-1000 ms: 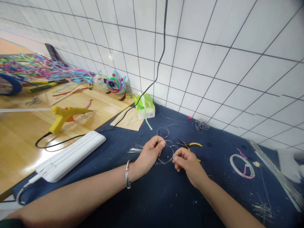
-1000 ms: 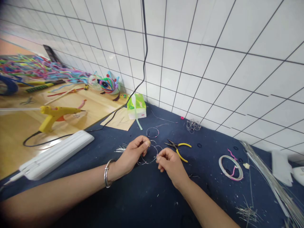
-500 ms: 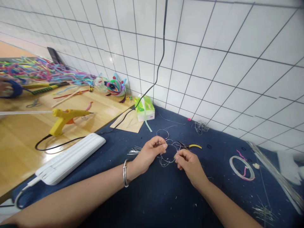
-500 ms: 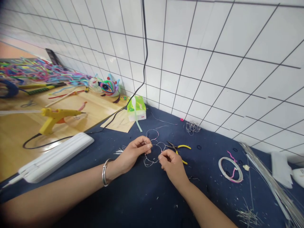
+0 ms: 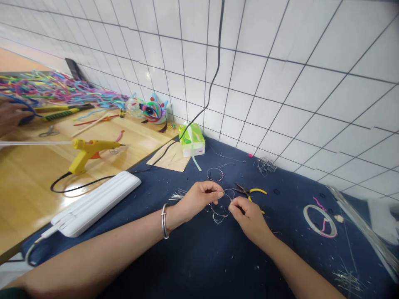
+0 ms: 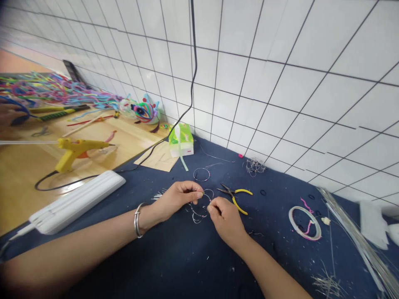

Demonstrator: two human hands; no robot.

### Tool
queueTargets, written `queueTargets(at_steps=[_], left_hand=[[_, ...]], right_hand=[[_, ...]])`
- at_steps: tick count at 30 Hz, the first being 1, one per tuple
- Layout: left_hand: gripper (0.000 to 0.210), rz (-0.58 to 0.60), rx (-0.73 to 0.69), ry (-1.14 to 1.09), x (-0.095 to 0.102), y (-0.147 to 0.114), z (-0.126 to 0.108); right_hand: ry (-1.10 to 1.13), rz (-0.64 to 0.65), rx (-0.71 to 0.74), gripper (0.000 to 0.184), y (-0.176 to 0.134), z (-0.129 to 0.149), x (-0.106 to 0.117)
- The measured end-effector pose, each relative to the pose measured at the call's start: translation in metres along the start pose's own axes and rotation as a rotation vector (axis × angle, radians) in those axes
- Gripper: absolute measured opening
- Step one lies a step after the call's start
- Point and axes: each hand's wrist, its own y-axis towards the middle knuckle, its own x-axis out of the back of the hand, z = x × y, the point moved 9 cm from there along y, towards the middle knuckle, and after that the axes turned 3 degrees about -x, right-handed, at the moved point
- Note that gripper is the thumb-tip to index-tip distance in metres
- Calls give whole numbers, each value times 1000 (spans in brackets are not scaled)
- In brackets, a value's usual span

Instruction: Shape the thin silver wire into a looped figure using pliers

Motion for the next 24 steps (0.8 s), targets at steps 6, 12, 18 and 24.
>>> queueTargets(at_steps=[6, 12, 18, 24], left_hand=[[9, 93, -55, 16, -3, 1, -6], [9, 54, -60, -38, -1, 2, -6], [13, -52, -11, -158, 3, 1, 2], [21, -21, 39, -186, 0, 2, 9]], right_hand=[[184, 105, -112, 14, -1, -12, -8], [346, 105, -200, 17, 1, -25, -12], [216, 74, -157, 14, 3, -22, -8], [297, 67, -220, 16, 1, -26, -11]])
